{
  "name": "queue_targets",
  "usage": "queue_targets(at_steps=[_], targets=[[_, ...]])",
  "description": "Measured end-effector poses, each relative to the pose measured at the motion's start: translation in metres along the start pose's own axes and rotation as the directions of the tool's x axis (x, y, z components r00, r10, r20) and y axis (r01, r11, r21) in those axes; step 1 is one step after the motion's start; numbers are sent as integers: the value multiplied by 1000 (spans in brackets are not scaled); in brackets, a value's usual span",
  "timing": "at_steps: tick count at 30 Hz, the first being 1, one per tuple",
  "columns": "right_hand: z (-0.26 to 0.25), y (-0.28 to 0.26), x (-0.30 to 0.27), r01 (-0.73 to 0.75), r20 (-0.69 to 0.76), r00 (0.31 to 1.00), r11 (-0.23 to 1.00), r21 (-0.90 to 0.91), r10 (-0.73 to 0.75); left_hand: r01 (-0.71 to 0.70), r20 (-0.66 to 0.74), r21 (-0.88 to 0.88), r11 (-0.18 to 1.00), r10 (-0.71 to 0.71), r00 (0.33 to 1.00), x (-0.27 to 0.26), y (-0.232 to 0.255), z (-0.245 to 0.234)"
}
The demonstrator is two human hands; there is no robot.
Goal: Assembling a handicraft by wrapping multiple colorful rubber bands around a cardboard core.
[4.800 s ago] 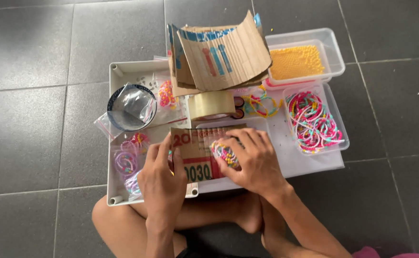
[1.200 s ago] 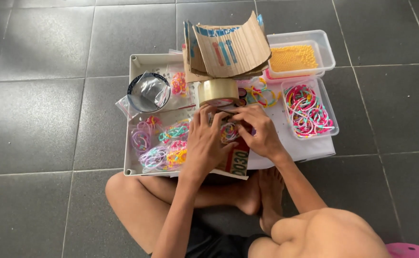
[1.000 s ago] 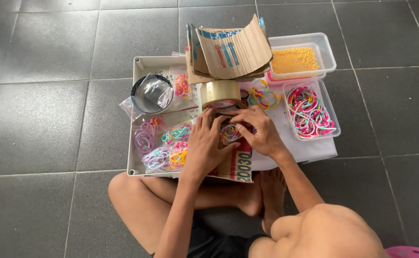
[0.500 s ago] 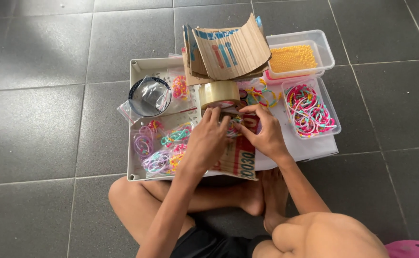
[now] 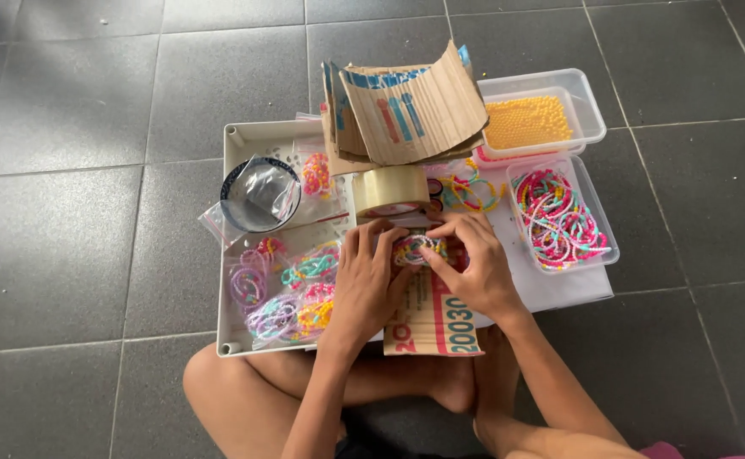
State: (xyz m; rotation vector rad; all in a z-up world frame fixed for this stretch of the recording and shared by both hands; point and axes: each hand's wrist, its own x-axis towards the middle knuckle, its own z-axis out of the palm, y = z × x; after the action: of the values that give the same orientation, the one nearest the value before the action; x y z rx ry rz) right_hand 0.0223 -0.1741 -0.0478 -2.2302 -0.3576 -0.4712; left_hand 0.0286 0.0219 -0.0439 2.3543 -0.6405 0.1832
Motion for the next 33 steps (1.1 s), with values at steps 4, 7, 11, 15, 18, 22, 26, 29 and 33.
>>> queue_targets(at_steps=[4, 7, 11, 15, 18, 22, 26, 29, 33], targets=[[-1, -2, 2, 4, -6, 1000, 1000, -17, -4, -15, -17, -44, 999, 14, 1000, 0, 4, -9], [-2, -1, 3, -22, 4, 1000, 1000, 1, 22, -52, 33, -86, 995, 55, 998, 2, 0, -19], [0, -3, -2, -19, -3, 1000, 1000, 8, 19, -74, -2, -74, 994, 74, 997, 2, -9, -17], [-2, -9, 3, -14, -7, 1000, 999, 29, 14, -74, -66, -105, 992, 67, 996, 5, -9, -13], [-1, -6, 2, -2, 2, 1000, 1000, 28, 1, -60, -85, -156, 986, 48, 995, 6, -10, -15], [0, -5, 1, 5, 3, 1000, 1000, 17, -5, -53, -99, -139, 989, 39, 994, 11, -5, -19], [0, -5, 2, 27, 11, 1000, 999, 31, -28, 5, -144, 9, 1000, -4, 990, 12, -9, -6], [1, -2, 1, 29, 6, 1000, 999, 40, -30, 9, -169, 55, 998, 0, 986, 12, -12, 2], [-1, 4, -1, 8, 2, 1000, 996, 91, -8, 39, -191, 16, 999, -35, 981, 12, -19, 9]])
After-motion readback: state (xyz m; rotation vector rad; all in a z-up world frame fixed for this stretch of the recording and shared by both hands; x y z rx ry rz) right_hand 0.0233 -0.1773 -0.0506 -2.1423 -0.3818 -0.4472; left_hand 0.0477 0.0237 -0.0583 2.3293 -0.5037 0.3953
